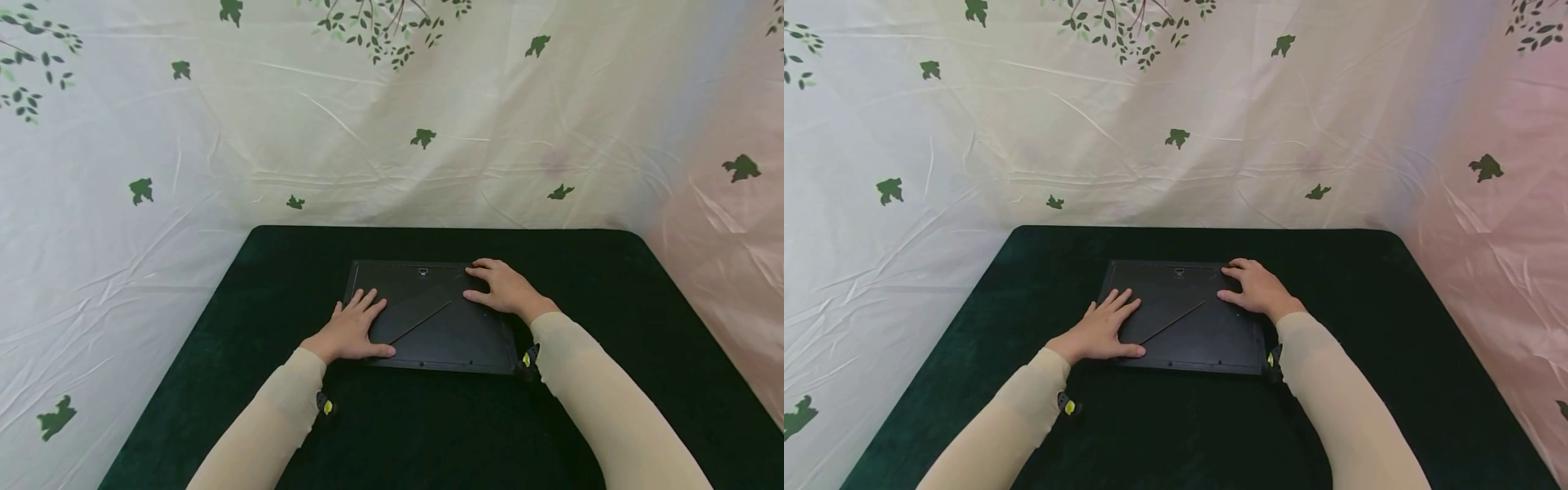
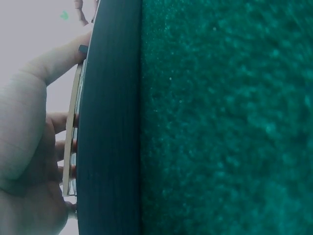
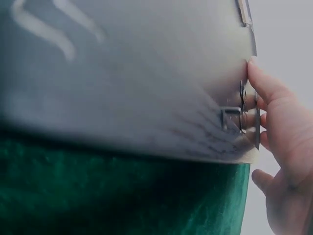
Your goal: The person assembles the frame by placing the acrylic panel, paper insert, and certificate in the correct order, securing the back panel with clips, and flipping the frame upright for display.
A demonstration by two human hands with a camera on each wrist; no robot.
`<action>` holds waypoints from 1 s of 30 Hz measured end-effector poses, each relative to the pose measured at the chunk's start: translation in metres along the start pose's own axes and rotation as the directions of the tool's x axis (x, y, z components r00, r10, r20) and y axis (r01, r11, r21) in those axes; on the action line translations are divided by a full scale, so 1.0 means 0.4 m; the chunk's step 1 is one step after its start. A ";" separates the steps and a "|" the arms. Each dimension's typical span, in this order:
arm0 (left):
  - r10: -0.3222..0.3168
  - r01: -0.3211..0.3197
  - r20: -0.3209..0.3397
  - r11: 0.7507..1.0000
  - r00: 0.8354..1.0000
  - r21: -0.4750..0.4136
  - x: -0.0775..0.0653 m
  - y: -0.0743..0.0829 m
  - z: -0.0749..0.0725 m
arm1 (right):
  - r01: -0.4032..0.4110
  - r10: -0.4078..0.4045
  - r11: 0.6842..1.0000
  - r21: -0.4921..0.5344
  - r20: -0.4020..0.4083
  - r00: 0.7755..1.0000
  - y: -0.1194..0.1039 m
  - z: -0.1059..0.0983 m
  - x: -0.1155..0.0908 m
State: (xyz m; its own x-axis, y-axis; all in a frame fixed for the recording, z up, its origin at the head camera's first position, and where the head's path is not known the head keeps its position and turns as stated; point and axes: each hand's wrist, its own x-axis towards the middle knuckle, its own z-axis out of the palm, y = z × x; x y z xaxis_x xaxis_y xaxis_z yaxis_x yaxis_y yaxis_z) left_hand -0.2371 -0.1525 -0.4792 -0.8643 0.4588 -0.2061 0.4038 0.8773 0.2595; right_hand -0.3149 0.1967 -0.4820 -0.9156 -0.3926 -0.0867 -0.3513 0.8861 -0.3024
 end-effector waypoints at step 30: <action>-0.008 0.008 0.000 0.999 1.000 -0.035 -0.009 0.005 -0.004 | 0.059 -0.051 0.992 0.115 -0.068 0.996 -0.075 0.080 -0.231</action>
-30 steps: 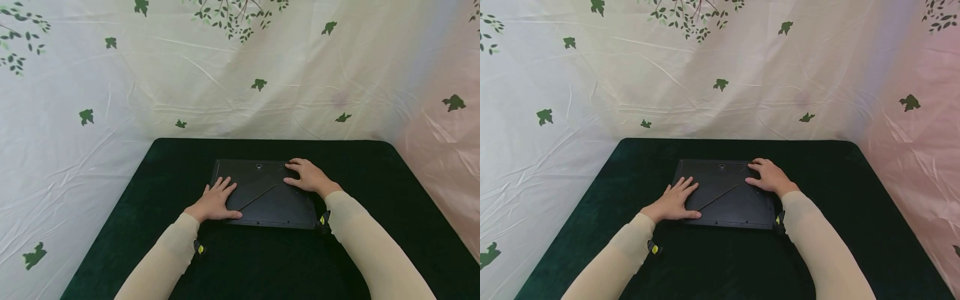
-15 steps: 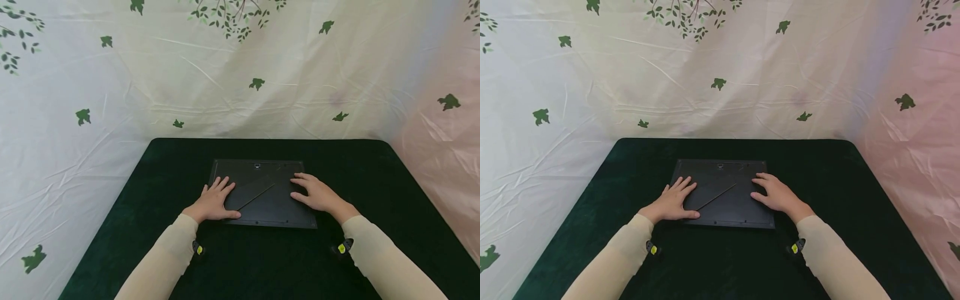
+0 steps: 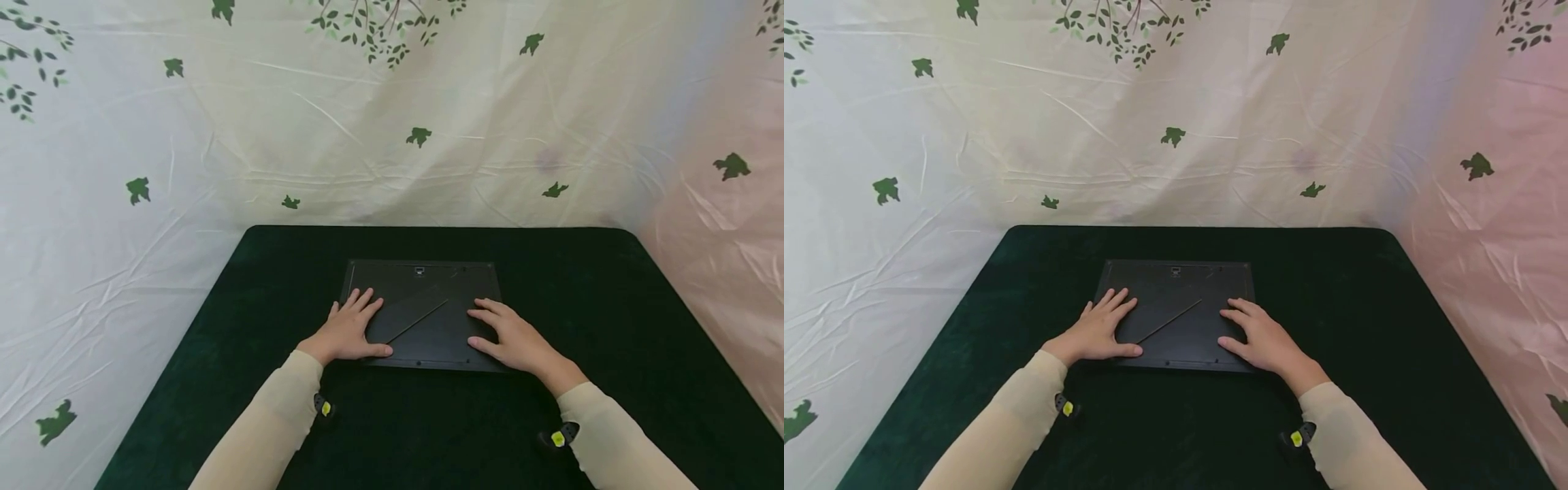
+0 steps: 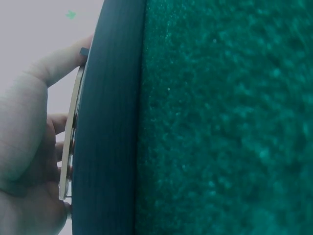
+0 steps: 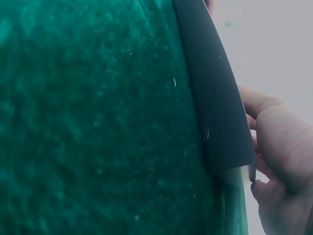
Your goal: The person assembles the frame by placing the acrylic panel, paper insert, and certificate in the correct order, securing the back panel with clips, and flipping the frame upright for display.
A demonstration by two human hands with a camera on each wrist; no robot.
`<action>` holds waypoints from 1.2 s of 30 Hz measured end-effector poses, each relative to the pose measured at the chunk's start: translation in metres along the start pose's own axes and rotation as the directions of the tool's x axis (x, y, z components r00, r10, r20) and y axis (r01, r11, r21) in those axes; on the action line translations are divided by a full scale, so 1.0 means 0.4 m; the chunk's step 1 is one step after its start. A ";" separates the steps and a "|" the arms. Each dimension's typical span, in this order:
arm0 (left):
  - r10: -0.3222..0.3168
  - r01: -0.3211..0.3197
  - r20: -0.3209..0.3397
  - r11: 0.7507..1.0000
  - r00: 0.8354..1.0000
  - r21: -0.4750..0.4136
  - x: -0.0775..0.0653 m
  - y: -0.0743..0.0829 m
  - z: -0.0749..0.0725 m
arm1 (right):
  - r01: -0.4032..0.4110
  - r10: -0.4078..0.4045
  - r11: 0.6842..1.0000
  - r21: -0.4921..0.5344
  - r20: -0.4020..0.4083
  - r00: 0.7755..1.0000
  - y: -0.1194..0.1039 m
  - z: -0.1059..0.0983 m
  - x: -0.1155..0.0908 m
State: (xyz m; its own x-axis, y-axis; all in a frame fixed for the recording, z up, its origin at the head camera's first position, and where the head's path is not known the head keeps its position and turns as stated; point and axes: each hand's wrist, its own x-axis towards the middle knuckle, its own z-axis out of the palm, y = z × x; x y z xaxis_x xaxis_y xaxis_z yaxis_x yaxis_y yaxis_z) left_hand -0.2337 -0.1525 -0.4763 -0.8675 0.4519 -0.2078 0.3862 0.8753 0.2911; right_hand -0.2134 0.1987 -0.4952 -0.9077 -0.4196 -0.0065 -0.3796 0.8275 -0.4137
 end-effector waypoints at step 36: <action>0.067 -0.078 -0.107 0.991 0.992 -0.109 -0.069 -0.022 -0.018 | -0.025 0.024 0.999 0.038 0.021 0.999 -0.001 0.006 -0.013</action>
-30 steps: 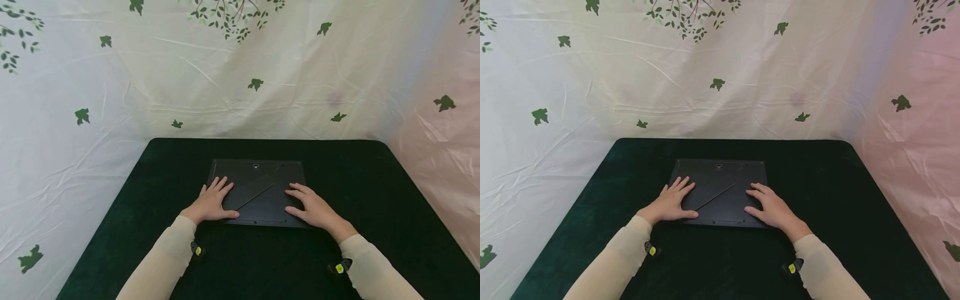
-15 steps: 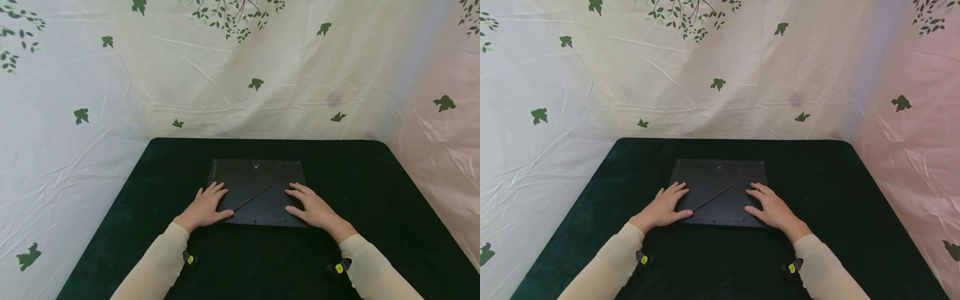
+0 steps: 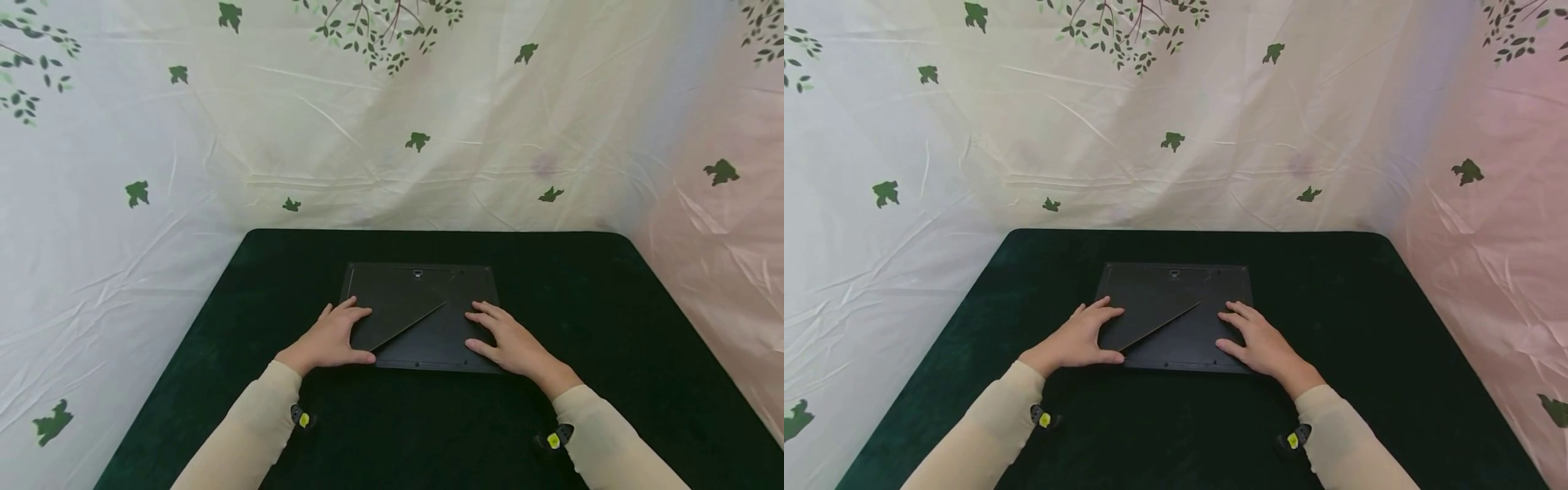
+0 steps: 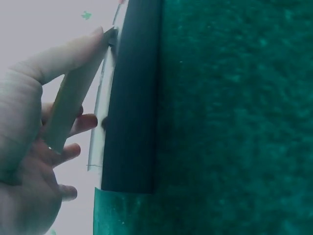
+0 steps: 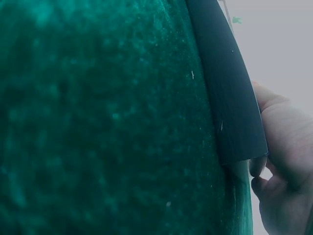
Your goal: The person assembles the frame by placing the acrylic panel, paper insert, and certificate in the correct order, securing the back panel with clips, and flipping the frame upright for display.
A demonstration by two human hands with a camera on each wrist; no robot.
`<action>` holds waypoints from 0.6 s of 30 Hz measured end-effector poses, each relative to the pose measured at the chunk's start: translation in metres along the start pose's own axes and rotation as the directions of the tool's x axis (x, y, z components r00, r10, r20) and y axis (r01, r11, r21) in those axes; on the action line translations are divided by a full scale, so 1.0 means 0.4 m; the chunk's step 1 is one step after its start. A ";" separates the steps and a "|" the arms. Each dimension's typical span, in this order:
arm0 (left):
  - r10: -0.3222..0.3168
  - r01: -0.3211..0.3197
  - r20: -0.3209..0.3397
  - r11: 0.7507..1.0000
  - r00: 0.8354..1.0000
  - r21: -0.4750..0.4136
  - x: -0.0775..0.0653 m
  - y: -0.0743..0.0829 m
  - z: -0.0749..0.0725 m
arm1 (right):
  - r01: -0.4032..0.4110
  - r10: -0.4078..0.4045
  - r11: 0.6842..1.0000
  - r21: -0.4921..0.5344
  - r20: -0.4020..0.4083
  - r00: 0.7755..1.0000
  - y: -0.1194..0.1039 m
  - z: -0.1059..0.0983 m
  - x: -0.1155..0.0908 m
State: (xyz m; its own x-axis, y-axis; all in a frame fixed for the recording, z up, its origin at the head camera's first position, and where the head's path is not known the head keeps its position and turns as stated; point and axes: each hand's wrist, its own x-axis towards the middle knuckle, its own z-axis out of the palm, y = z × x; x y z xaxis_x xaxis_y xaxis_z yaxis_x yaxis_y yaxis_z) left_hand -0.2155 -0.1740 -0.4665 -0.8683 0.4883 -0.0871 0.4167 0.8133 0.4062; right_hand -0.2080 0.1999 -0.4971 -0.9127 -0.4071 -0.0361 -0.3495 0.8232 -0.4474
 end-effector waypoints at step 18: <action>0.047 -0.103 -0.189 0.949 0.981 -0.299 -0.002 0.030 -0.111 | 0.003 -0.003 1.000 -0.013 -0.001 1.000 -0.004 -0.003 0.000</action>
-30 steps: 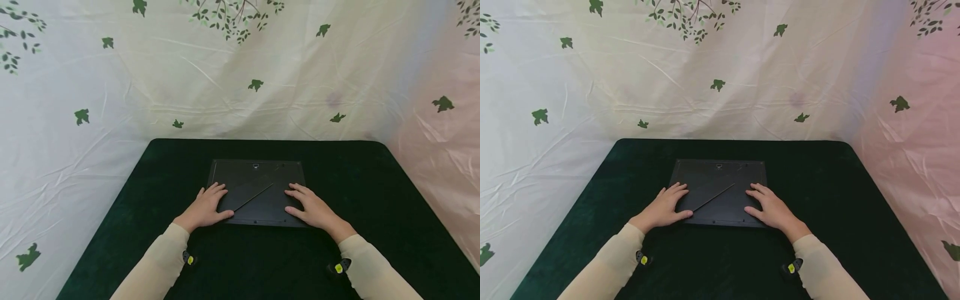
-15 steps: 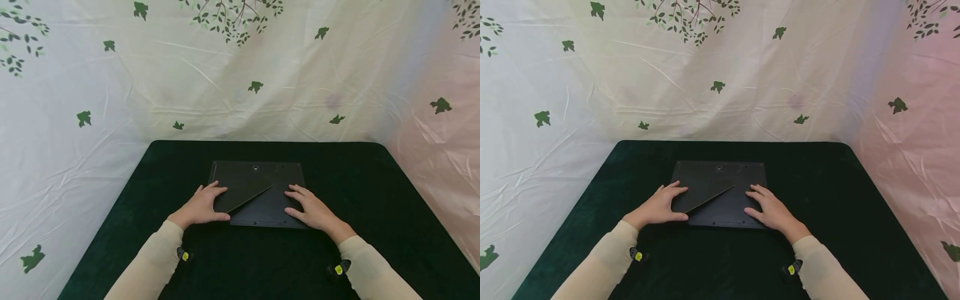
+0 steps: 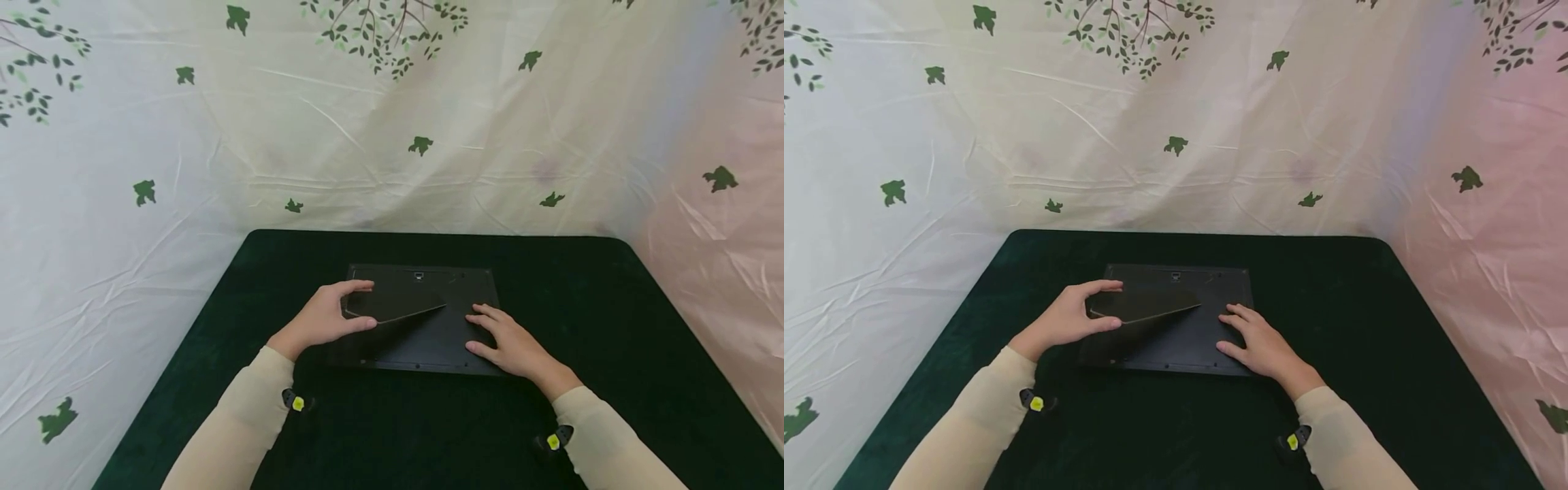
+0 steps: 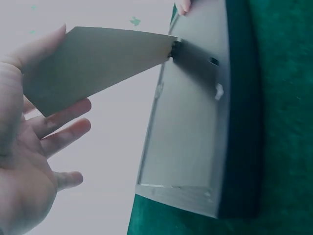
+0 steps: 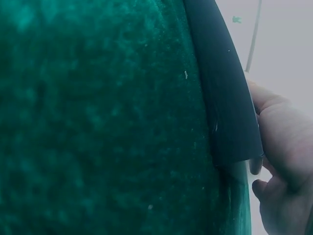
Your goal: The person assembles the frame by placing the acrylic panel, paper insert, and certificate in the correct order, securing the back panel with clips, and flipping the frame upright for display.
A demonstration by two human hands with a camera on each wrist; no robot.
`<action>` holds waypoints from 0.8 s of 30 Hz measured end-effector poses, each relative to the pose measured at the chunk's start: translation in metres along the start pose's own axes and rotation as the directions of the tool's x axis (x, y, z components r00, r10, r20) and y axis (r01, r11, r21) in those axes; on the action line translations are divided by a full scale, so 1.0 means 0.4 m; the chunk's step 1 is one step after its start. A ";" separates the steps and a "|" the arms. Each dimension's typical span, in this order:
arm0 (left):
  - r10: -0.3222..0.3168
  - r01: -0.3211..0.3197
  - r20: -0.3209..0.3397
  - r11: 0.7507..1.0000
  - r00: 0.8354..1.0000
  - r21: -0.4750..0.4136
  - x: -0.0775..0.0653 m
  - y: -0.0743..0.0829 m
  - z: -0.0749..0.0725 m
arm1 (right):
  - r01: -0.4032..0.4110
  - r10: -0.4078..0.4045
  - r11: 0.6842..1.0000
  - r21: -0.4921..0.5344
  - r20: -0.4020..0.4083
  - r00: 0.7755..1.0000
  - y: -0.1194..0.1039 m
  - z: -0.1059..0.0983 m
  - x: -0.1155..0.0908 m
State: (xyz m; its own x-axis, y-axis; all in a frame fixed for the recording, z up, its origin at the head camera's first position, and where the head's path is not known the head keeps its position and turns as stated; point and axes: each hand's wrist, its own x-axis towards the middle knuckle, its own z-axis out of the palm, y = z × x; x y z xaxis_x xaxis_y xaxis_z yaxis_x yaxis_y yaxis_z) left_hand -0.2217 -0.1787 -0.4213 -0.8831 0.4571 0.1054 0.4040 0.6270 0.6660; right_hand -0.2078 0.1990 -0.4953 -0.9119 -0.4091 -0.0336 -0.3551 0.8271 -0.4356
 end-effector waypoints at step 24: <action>0.132 -0.148 -0.114 0.978 0.985 -0.146 0.123 0.096 -0.031 | 0.048 -0.047 0.999 0.015 -0.045 0.998 -0.047 -0.028 0.112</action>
State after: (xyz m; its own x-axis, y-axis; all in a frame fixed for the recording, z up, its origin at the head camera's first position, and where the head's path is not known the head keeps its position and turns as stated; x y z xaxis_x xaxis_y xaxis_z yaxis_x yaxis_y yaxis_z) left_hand -0.2527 -0.1401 -0.3814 -0.8436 0.4607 0.2759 0.4911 0.4539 0.7435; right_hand -0.2443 0.1693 -0.4785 -0.9025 -0.4298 0.0277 -0.3952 0.8009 -0.4499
